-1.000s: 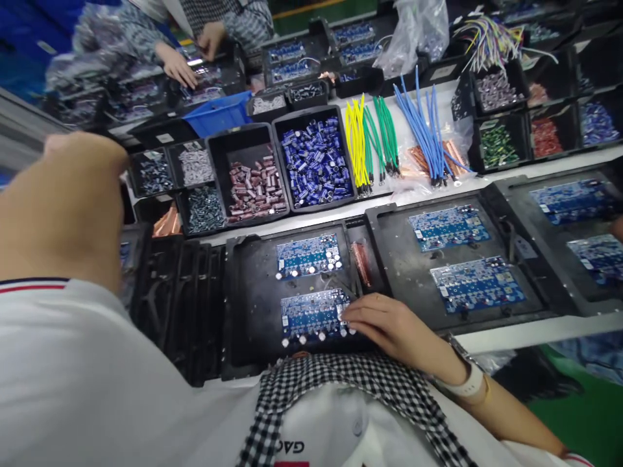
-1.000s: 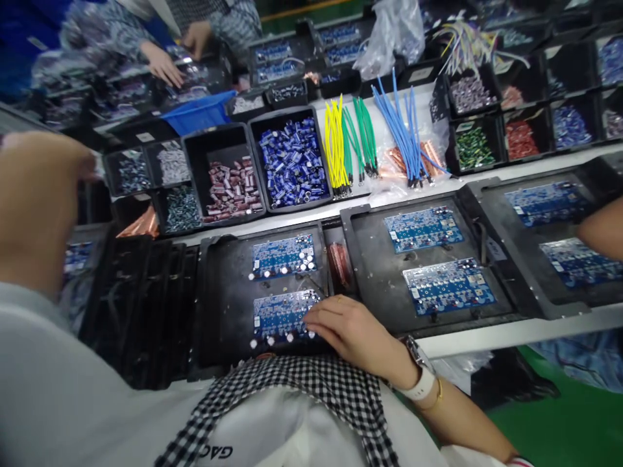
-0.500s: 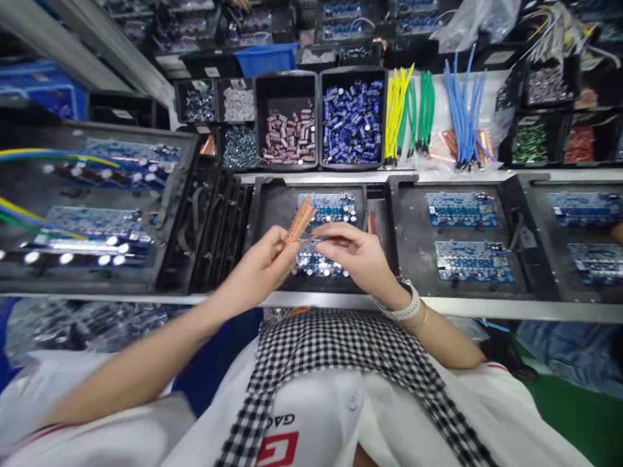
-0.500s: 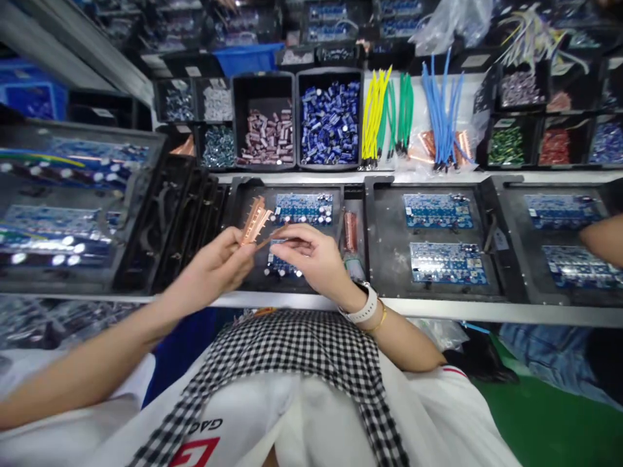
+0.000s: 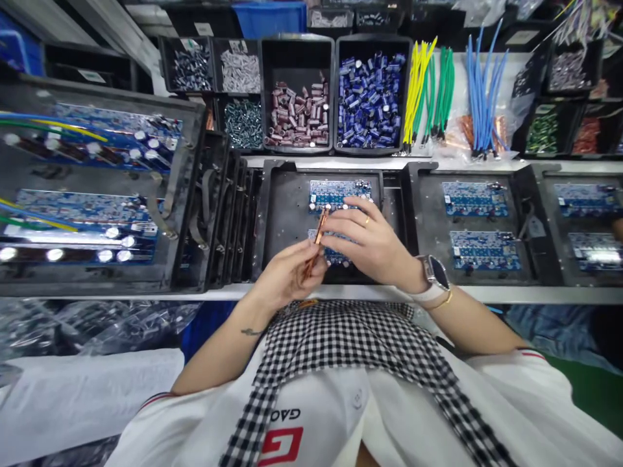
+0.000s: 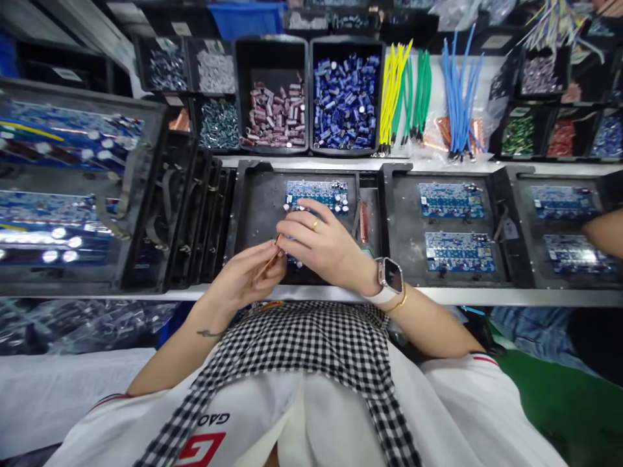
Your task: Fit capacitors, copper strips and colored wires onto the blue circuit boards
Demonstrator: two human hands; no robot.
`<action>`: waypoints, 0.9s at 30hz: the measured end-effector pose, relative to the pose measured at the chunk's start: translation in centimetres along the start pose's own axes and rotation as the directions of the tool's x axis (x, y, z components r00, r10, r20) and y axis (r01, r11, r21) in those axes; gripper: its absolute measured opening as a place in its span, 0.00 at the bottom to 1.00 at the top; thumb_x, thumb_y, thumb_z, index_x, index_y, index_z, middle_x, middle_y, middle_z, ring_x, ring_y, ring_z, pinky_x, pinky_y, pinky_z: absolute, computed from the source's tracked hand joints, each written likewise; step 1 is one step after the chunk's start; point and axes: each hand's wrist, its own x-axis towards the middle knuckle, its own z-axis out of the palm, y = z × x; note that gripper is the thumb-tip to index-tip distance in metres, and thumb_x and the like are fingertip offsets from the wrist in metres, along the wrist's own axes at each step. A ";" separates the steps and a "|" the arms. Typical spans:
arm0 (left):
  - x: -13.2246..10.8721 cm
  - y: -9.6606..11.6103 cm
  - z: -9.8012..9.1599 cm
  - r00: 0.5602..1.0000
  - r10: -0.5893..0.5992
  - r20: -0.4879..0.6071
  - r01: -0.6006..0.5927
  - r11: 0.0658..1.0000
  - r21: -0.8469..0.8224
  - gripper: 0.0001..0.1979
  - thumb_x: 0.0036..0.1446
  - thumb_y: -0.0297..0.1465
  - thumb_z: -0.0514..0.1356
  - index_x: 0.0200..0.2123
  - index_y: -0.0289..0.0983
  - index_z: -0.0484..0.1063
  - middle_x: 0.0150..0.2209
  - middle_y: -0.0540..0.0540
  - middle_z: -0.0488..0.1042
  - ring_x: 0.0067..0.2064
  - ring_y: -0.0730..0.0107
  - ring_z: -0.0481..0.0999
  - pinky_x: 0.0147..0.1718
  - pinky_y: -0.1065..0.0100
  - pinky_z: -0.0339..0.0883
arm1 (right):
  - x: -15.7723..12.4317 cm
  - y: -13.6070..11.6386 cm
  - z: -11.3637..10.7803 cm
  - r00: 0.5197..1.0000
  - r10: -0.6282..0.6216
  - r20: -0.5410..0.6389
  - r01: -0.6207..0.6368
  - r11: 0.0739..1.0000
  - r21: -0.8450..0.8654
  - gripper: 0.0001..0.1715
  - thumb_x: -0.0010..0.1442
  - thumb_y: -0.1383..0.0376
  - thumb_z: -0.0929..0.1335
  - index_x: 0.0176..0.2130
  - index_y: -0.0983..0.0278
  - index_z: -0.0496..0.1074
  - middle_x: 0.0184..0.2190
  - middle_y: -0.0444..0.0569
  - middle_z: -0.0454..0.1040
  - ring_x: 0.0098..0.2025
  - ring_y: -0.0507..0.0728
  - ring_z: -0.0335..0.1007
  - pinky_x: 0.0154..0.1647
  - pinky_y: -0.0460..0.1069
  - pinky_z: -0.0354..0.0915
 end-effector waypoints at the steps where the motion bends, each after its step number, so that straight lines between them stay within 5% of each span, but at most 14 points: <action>1: 0.4 0.3 -0.6 0.998 0.037 -0.044 -0.036 0.999 0.011 0.16 0.57 0.40 0.66 0.37 0.36 0.64 0.26 0.52 0.64 0.20 0.79 0.63 0.13 0.79 0.59 | 0.4 1.3 -0.3 0.998 0.001 0.061 0.002 0.999 -0.044 0.15 0.70 0.69 0.61 0.46 0.58 0.75 0.48 0.47 0.76 0.54 0.57 0.68 0.63 0.60 0.60; 3: 1.6 0.9 -1.9 0.969 0.151 -0.194 -0.146 0.989 0.040 0.16 0.56 0.40 0.66 0.37 0.36 0.65 0.28 0.52 0.66 0.22 0.77 0.66 0.16 0.76 0.64 | 1.1 4.5 -0.4 0.983 0.114 0.142 -0.094 0.985 -0.141 0.16 0.70 0.69 0.60 0.45 0.59 0.76 0.44 0.49 0.76 0.48 0.58 0.68 0.54 0.58 0.63; 6: 3.5 1.7 -3.6 0.903 0.229 -0.364 -0.224 0.973 0.056 0.14 0.57 0.39 0.65 0.37 0.34 0.67 0.22 0.57 0.58 0.17 0.84 0.52 0.13 0.83 0.46 | 1.6 9.6 0.9 0.934 0.292 0.204 -0.225 0.928 -0.296 0.18 0.70 0.68 0.59 0.45 0.57 0.77 0.37 0.48 0.74 0.43 0.59 0.66 0.49 0.59 0.61; 8: 4.4 2.1 -4.3 0.900 0.217 -0.378 -0.210 0.976 0.060 0.14 0.56 0.38 0.65 0.39 0.34 0.68 0.21 0.59 0.54 0.16 0.86 0.47 0.13 0.83 0.39 | 1.8 12.1 2.4 0.914 0.311 0.260 -0.215 0.916 -0.339 0.19 0.70 0.68 0.59 0.45 0.56 0.77 0.34 0.47 0.73 0.42 0.58 0.65 0.49 0.58 0.59; 11: 5.1 2.1 -4.8 0.894 0.233 -0.382 -0.213 0.972 0.096 0.17 0.54 0.38 0.68 0.37 0.36 0.64 0.20 0.59 0.57 0.17 0.85 0.48 0.14 0.83 0.41 | 1.9 13.7 4.2 0.900 0.298 0.319 -0.188 0.924 -0.333 0.19 0.70 0.68 0.59 0.41 0.56 0.78 0.33 0.47 0.73 0.42 0.58 0.64 0.50 0.58 0.57; 18: 6.0 1.4 -5.0 0.875 0.248 -0.415 -0.223 0.969 0.110 0.19 0.51 0.37 0.70 0.37 0.34 0.66 0.25 0.53 0.66 0.19 0.86 0.53 0.16 0.82 0.41 | 0.8 14.6 5.3 0.889 0.327 0.322 -0.254 0.935 -0.247 0.19 0.69 0.69 0.60 0.41 0.56 0.79 0.32 0.46 0.72 0.42 0.59 0.64 0.52 0.59 0.56; 22: 6.1 1.2 -4.5 0.872 0.281 -0.401 -0.251 0.960 0.125 0.18 0.51 0.38 0.69 0.38 0.33 0.68 0.24 0.52 0.66 0.20 0.84 0.53 0.17 0.81 0.42 | 1.4 12.8 4.2 0.886 0.360 0.292 -0.301 0.926 -0.227 0.16 0.68 0.68 0.62 0.41 0.59 0.79 0.38 0.50 0.73 0.46 0.62 0.65 0.53 0.62 0.58; 25: 5.8 1.0 -3.6 0.871 0.324 -0.369 -0.297 0.946 0.131 0.17 0.54 0.37 0.67 0.40 0.33 0.67 0.23 0.53 0.66 0.19 0.83 0.51 0.17 0.81 0.41 | 2.4 9.3 3.5 0.886 0.436 0.158 -0.443 0.897 0.009 0.16 0.66 0.63 0.67 0.53 0.60 0.74 0.46 0.53 0.73 0.49 0.62 0.68 0.52 0.60 0.64; 27: 5.5 0.8 -2.8 0.868 0.361 -0.340 -0.330 0.932 0.146 0.16 0.56 0.37 0.66 0.40 0.35 0.65 0.23 0.53 0.67 0.19 0.83 0.51 0.17 0.81 0.41 | 3.1 6.9 3.8 0.843 0.530 0.097 -0.533 0.794 0.292 0.20 0.64 0.60 0.70 0.55 0.60 0.71 0.48 0.52 0.73 0.47 0.59 0.71 0.50 0.56 0.69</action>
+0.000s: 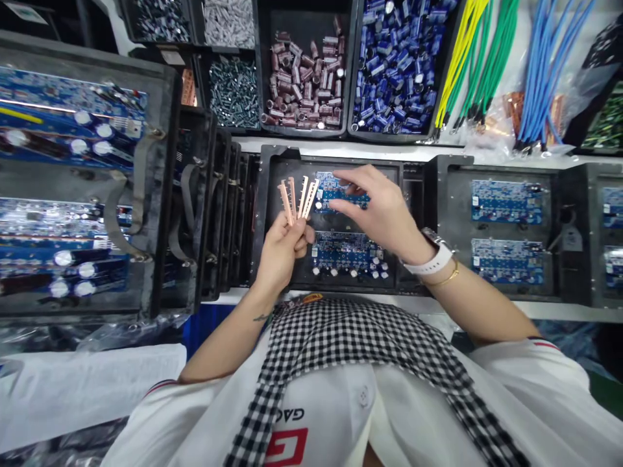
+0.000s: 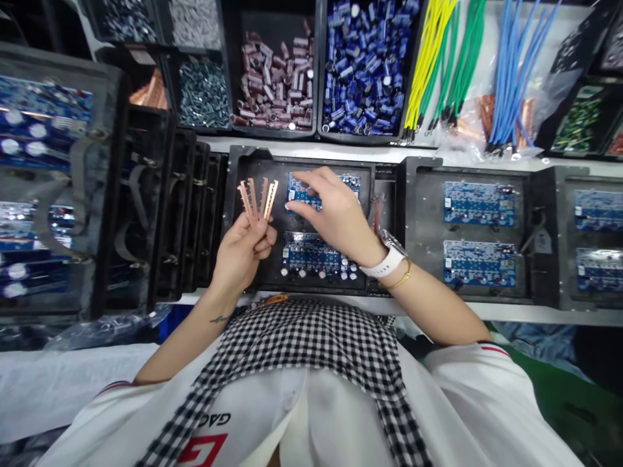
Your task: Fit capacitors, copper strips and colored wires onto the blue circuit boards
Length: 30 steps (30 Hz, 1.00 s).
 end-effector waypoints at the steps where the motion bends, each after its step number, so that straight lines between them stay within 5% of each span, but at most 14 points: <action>1: -0.3 0.0 0.4 1.000 0.013 0.019 -0.013 1.000 0.005 0.16 0.57 0.38 0.66 0.39 0.36 0.64 0.23 0.53 0.68 0.19 0.83 0.51 0.17 0.81 0.42 | -0.3 -0.8 0.6 0.998 0.054 -0.022 -0.050 0.987 0.151 0.19 0.63 0.59 0.71 0.52 0.61 0.72 0.48 0.51 0.74 0.47 0.57 0.72 0.49 0.55 0.70; 6: -0.7 -0.3 1.0 0.996 0.033 0.078 -0.032 0.999 -0.012 0.20 0.58 0.44 0.66 0.41 0.39 0.61 0.30 0.50 0.75 0.21 0.79 0.65 0.17 0.80 0.56 | -0.7 -2.1 2.4 0.969 0.248 -0.002 -0.207 0.813 0.544 0.11 0.66 0.56 0.67 0.39 0.61 0.72 0.47 0.48 0.75 0.48 0.54 0.74 0.50 0.52 0.72; 10: 0.0 -0.3 -0.5 0.996 0.070 -0.060 -0.070 0.998 -0.001 0.21 0.58 0.44 0.65 0.44 0.40 0.60 0.44 0.44 0.78 0.37 0.65 0.81 0.28 0.68 0.76 | 0.1 -0.8 1.2 0.977 0.210 -0.046 -0.181 0.919 0.349 0.11 0.71 0.59 0.61 0.44 0.59 0.71 0.41 0.46 0.75 0.42 0.53 0.75 0.45 0.52 0.71; 12: 0.3 -0.3 -1.2 0.995 0.068 -0.079 -0.066 0.997 0.036 0.19 0.58 0.42 0.66 0.44 0.38 0.63 0.41 0.44 0.78 0.32 0.68 0.80 0.24 0.71 0.74 | 0.4 0.4 0.9 0.996 0.088 -0.027 -0.087 0.996 0.023 0.11 0.71 0.63 0.61 0.44 0.60 0.73 0.41 0.49 0.73 0.44 0.56 0.72 0.46 0.55 0.68; 16: 0.4 -0.4 -1.8 0.995 0.055 -0.086 -0.049 0.996 0.076 0.14 0.58 0.39 0.66 0.41 0.36 0.70 0.26 0.52 0.70 0.18 0.83 0.57 0.12 0.81 0.49 | 0.6 2.9 1.9 0.981 -0.039 0.190 0.124 0.878 -0.463 0.16 0.69 0.70 0.60 0.42 0.62 0.76 0.40 0.54 0.74 0.46 0.61 0.68 0.46 0.57 0.60; 23: -0.8 -1.1 -1.9 0.997 0.044 -0.070 -0.036 0.993 0.112 0.15 0.60 0.40 0.64 0.42 0.36 0.68 0.24 0.53 0.67 0.18 0.82 0.50 0.14 0.80 0.43 | 0.2 4.8 3.3 0.978 -0.038 0.204 0.142 0.840 -0.523 0.16 0.69 0.67 0.60 0.44 0.60 0.76 0.38 0.51 0.75 0.45 0.62 0.66 0.46 0.57 0.57; 30: -1.3 -2.1 -2.2 0.993 0.086 -0.080 -0.076 0.990 0.117 0.13 0.62 0.40 0.62 0.39 0.38 0.62 0.25 0.53 0.69 0.18 0.83 0.50 0.15 0.81 0.43 | 0.2 3.9 2.8 0.983 -0.022 0.185 0.114 0.856 -0.504 0.17 0.69 0.67 0.61 0.42 0.60 0.78 0.40 0.52 0.75 0.48 0.64 0.67 0.53 0.63 0.59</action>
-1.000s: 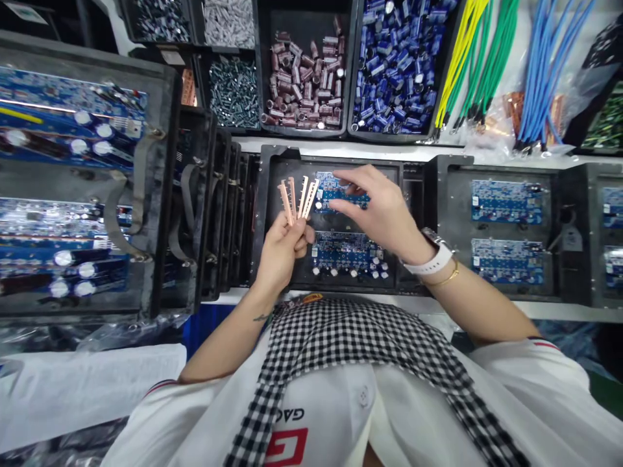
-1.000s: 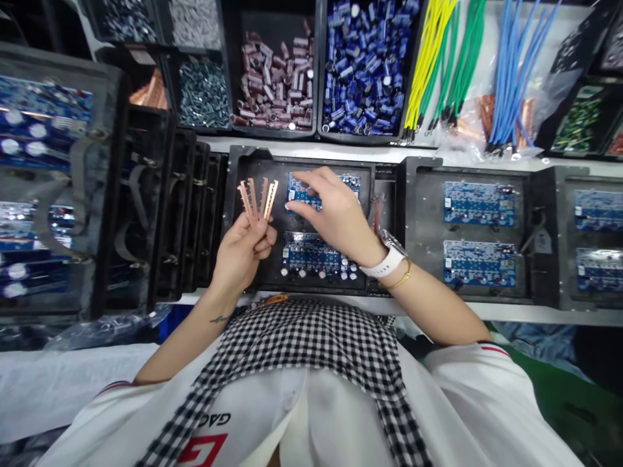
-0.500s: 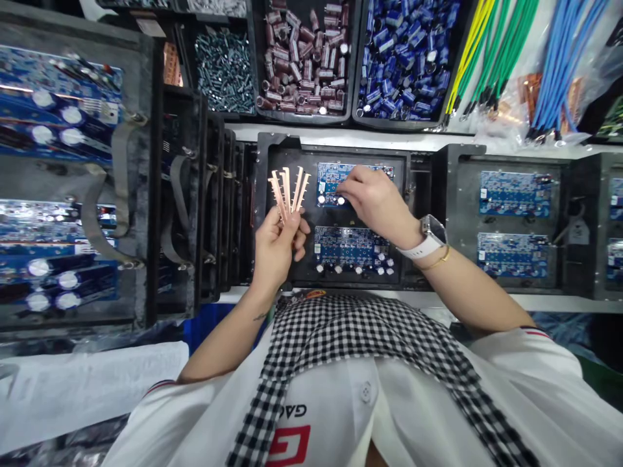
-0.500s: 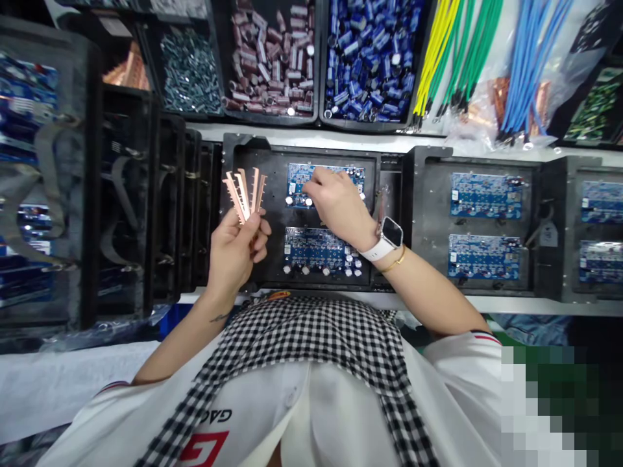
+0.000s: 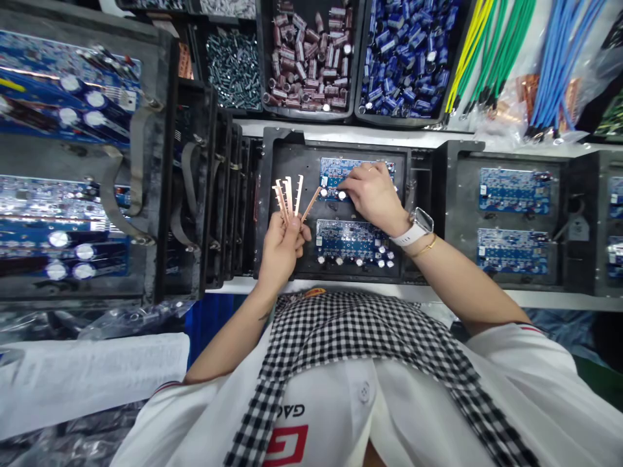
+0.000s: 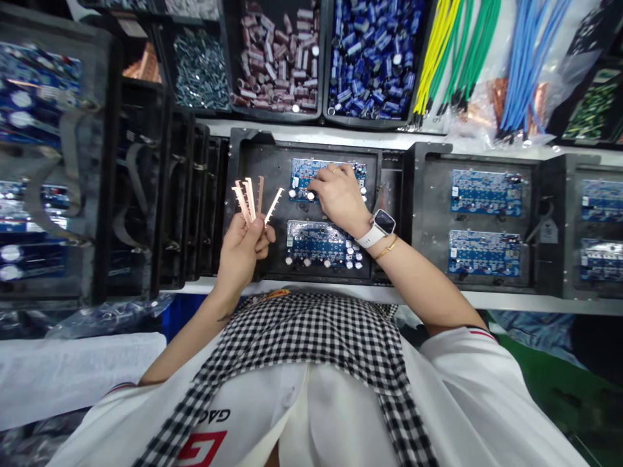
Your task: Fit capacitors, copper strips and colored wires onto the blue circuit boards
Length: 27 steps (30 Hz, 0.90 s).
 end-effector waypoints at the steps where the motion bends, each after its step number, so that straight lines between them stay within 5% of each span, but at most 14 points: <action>1: 0.0 0.0 0.1 1.000 0.016 0.000 -0.016 1.000 0.002 0.13 0.63 0.39 0.61 0.38 0.38 0.61 0.25 0.54 0.69 0.18 0.83 0.51 0.15 0.81 0.43 | -0.1 -0.5 -0.5 1.000 0.016 -0.019 -0.015 0.999 0.047 0.15 0.69 0.67 0.62 0.42 0.60 0.78 0.42 0.52 0.75 0.50 0.64 0.67 0.54 0.64 0.59; 4: -0.3 0.1 1.1 0.999 0.045 0.028 -0.045 0.999 -0.020 0.14 0.63 0.40 0.61 0.38 0.39 0.61 0.26 0.53 0.70 0.18 0.83 0.53 0.16 0.81 0.45 | -0.4 -2.9 -2.0 0.995 0.079 -0.066 -0.048 0.924 0.380 0.08 0.65 0.62 0.69 0.43 0.60 0.77 0.46 0.51 0.74 0.52 0.62 0.68 0.55 0.62 0.64; 7: -0.8 0.5 1.9 0.995 0.059 0.083 -0.055 0.998 -0.043 0.17 0.61 0.44 0.64 0.40 0.39 0.62 0.31 0.49 0.74 0.22 0.78 0.67 0.19 0.77 0.59 | -1.4 -5.6 -3.0 0.973 0.217 -0.075 -0.093 0.669 0.737 0.12 0.67 0.56 0.66 0.39 0.60 0.74 0.46 0.47 0.74 0.50 0.55 0.72 0.51 0.53 0.69; 9: -1.1 0.5 1.7 0.995 0.078 0.067 -0.077 0.997 -0.014 0.19 0.60 0.45 0.65 0.42 0.39 0.64 0.37 0.46 0.76 0.30 0.71 0.77 0.26 0.73 0.69 | -2.6 -6.6 -3.2 0.951 0.305 -0.057 -0.132 0.565 0.815 0.17 0.71 0.54 0.60 0.39 0.59 0.71 0.43 0.45 0.75 0.44 0.51 0.74 0.46 0.50 0.70; 12: -1.3 0.2 0.3 0.995 0.097 0.027 -0.099 0.990 0.103 0.18 0.61 0.45 0.63 0.43 0.38 0.64 0.39 0.44 0.77 0.31 0.70 0.79 0.26 0.72 0.71 | -5.0 -6.5 -2.7 0.972 0.234 -0.013 -0.162 0.710 0.685 0.15 0.71 0.56 0.61 0.43 0.60 0.73 0.38 0.46 0.75 0.39 0.52 0.73 0.42 0.49 0.69; 16: -1.3 -0.7 -1.6 0.991 0.133 -0.012 -0.124 0.954 0.274 0.15 0.64 0.44 0.59 0.41 0.38 0.66 0.31 0.51 0.74 0.18 0.81 0.63 0.13 0.78 0.54 | -7.3 -5.8 -0.7 0.995 0.051 0.088 -0.077 0.945 0.318 0.14 0.70 0.64 0.62 0.47 0.64 0.75 0.42 0.52 0.72 0.40 0.56 0.69 0.41 0.50 0.67; 23: -1.1 -1.5 -2.0 0.985 0.173 0.018 -0.152 0.807 0.570 0.12 0.68 0.41 0.55 0.42 0.39 0.69 0.28 0.52 0.71 0.24 0.77 0.67 0.20 0.77 0.58 | -7.0 -6.4 1.1 0.994 -0.050 0.094 0.052 0.998 -0.024 0.18 0.67 0.74 0.59 0.44 0.62 0.76 0.38 0.52 0.72 0.41 0.60 0.63 0.41 0.55 0.60; 27: -1.1 -1.3 -2.1 0.984 0.174 0.048 -0.166 0.768 0.618 0.11 0.69 0.40 0.53 0.43 0.39 0.69 0.28 0.52 0.71 0.26 0.75 0.69 0.22 0.77 0.60 | -7.1 -6.1 0.6 0.993 -0.072 0.089 0.077 0.995 -0.057 0.19 0.68 0.73 0.59 0.43 0.61 0.77 0.37 0.51 0.73 0.43 0.61 0.63 0.41 0.55 0.58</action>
